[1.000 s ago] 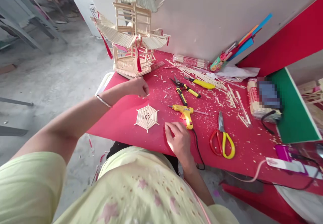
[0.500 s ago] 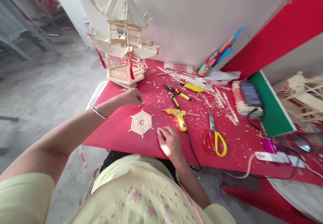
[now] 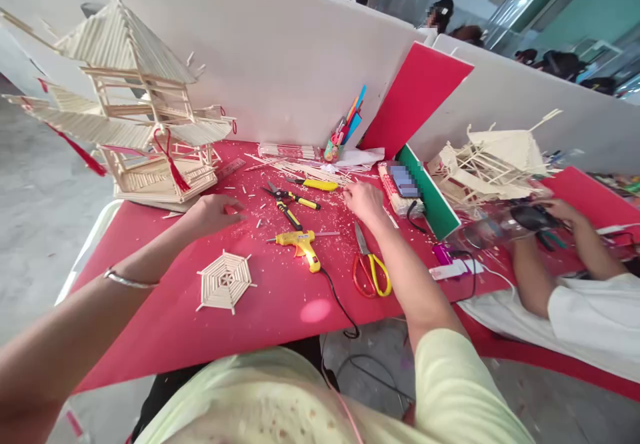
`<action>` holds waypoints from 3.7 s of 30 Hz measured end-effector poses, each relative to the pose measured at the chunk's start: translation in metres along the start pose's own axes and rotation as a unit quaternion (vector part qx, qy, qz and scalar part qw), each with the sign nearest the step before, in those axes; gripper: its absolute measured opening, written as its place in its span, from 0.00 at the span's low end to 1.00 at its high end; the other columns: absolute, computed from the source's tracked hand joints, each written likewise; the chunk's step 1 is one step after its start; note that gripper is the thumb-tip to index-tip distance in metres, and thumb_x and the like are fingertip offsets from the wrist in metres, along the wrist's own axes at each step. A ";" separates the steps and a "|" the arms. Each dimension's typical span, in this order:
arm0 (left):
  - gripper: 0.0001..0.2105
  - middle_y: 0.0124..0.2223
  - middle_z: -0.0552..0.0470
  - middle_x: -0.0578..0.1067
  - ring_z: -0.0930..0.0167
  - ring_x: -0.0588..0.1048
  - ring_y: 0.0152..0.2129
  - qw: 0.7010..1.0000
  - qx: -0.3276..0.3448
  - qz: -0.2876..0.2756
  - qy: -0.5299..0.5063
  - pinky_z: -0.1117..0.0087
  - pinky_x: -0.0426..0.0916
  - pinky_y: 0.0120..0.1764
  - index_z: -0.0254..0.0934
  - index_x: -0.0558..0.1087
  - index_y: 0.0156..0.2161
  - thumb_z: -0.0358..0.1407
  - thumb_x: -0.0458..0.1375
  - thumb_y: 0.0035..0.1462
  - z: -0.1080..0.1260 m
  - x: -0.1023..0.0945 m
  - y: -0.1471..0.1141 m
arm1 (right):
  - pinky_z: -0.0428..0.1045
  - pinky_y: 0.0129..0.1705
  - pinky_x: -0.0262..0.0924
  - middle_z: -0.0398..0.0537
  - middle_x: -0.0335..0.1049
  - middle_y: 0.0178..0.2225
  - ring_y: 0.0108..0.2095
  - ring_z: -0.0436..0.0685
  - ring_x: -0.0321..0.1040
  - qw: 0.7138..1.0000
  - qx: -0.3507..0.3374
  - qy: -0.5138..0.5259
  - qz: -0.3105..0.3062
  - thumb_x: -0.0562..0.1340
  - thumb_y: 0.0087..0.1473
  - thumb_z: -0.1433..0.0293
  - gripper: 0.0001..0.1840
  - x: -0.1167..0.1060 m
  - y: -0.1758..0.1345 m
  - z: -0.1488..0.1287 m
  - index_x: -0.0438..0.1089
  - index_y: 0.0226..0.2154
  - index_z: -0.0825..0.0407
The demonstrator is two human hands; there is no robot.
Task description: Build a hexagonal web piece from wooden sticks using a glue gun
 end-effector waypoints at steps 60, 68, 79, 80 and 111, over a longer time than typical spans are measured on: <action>0.11 0.36 0.49 0.80 0.65 0.76 0.36 0.953 -0.089 0.285 0.044 0.65 0.68 0.38 0.41 0.78 0.34 0.38 0.54 0.66 -0.056 0.028 -0.186 | 0.54 0.47 0.66 0.53 0.76 0.45 0.46 0.61 0.72 0.924 -0.181 0.323 0.096 0.59 0.68 0.63 0.14 0.059 -0.190 -0.227 0.76 0.51 0.48; 0.11 0.36 0.49 0.79 0.65 0.75 0.36 0.952 -0.089 0.288 0.056 0.65 0.67 0.37 0.42 0.78 0.35 0.38 0.55 0.66 -0.056 0.031 -0.187 | 0.54 0.47 0.66 0.53 0.76 0.45 0.46 0.61 0.72 0.925 -0.188 0.314 0.106 0.59 0.68 0.63 0.14 0.057 -0.190 -0.227 0.75 0.51 0.47; 0.11 0.35 0.49 0.79 0.65 0.75 0.35 0.954 -0.088 0.282 0.057 0.65 0.67 0.36 0.42 0.78 0.34 0.37 0.55 0.65 -0.055 0.029 -0.187 | 0.54 0.48 0.66 0.53 0.76 0.45 0.46 0.61 0.72 0.926 -0.189 0.313 0.096 0.59 0.68 0.64 0.14 0.059 -0.190 -0.229 0.75 0.52 0.48; 0.11 0.35 0.49 0.79 0.65 0.76 0.35 0.954 -0.087 0.281 0.058 0.65 0.67 0.36 0.42 0.78 0.34 0.37 0.55 0.66 -0.055 0.029 -0.187 | 0.54 0.48 0.66 0.53 0.76 0.45 0.46 0.61 0.72 0.926 -0.189 0.313 0.096 0.59 0.68 0.64 0.14 0.058 -0.190 -0.229 0.75 0.52 0.48; 0.10 0.35 0.50 0.79 0.66 0.76 0.34 0.951 -0.059 0.298 0.060 0.65 0.67 0.35 0.42 0.79 0.34 0.37 0.57 0.64 -0.060 0.027 -0.185 | 0.51 0.47 0.66 0.52 0.76 0.44 0.45 0.58 0.72 0.922 -0.194 0.312 0.120 0.60 0.68 0.64 0.14 0.056 -0.191 -0.228 0.75 0.51 0.50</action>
Point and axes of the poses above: each hand's wrist, its own y-axis towards the middle knuckle, its own x-axis out of the palm, z = x × y, the point moved 9 cm from there along y, towards the middle knuckle
